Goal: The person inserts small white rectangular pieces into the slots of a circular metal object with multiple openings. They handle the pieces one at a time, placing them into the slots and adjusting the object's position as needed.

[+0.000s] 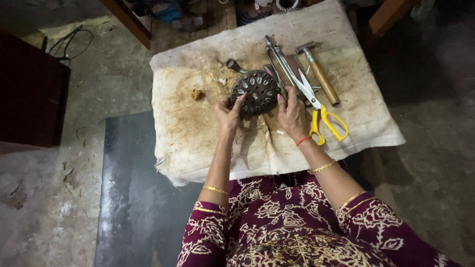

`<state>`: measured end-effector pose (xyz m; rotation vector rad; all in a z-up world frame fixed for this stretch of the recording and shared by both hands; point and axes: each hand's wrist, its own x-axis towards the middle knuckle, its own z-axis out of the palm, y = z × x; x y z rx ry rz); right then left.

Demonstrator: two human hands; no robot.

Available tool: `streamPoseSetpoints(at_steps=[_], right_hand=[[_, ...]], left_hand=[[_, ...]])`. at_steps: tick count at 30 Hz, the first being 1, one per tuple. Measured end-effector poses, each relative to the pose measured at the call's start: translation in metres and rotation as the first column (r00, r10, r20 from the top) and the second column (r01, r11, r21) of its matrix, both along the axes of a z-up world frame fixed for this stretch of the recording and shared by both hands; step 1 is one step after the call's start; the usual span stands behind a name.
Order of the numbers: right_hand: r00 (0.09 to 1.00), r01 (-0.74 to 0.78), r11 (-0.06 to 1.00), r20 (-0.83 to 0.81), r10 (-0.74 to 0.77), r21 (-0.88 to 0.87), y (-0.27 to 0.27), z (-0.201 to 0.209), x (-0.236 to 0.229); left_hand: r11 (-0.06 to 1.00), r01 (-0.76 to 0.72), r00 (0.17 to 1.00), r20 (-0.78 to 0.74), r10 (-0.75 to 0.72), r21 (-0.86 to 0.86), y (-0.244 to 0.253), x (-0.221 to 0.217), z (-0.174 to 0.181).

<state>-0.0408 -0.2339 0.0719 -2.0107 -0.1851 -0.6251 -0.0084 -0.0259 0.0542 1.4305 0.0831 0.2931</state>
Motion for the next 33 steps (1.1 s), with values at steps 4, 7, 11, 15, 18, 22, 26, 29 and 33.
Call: streamPoseSetpoints(at_steps=[4,7,11,15,18,22,26,29,33], right_hand=[[1.0,-0.006,1.0,-0.027,0.005,-0.008,0.0,0.0,0.001],[1.0,0.003,0.999,0.019,-0.002,-0.035,0.001,-0.001,0.001],[0.999,0.022,0.998,-0.028,-0.024,-0.056,0.002,0.002,0.0],[0.999,-0.003,0.999,-0.054,0.001,-0.036,0.002,0.006,-0.002],[1.0,-0.018,0.999,-0.012,0.018,-0.036,0.001,0.005,-0.002],[1.0,-0.002,0.999,0.005,0.002,-0.039,0.002,0.004,0.0],[0.996,0.004,0.998,-0.087,-0.01,-0.062,0.001,0.005,-0.003],[1.0,-0.005,0.998,-0.007,0.005,-0.065,0.002,0.006,-0.001],[0.999,0.036,0.999,0.014,-0.035,-0.039,0.001,0.003,-0.002]], left_hand=[[1.0,-0.021,0.999,0.025,0.021,0.001,-0.001,0.0,-0.002],[1.0,-0.027,1.0,0.01,0.027,0.008,-0.001,-0.005,0.006],[0.99,-0.057,0.99,-0.125,0.073,0.128,0.001,-0.013,0.015],[1.0,-0.003,1.0,0.014,0.003,-0.016,-0.002,-0.009,0.017],[1.0,-0.013,1.0,0.007,0.013,0.011,-0.004,-0.007,0.02],[0.998,0.06,0.998,-0.031,-0.061,-0.027,-0.002,-0.012,0.033],[0.998,0.056,0.997,0.053,-0.054,-0.037,-0.006,-0.003,0.042],[0.998,0.044,0.999,0.025,-0.045,0.038,-0.007,0.008,0.036],[0.997,0.033,0.999,-0.027,-0.031,0.071,-0.005,0.012,0.021]])
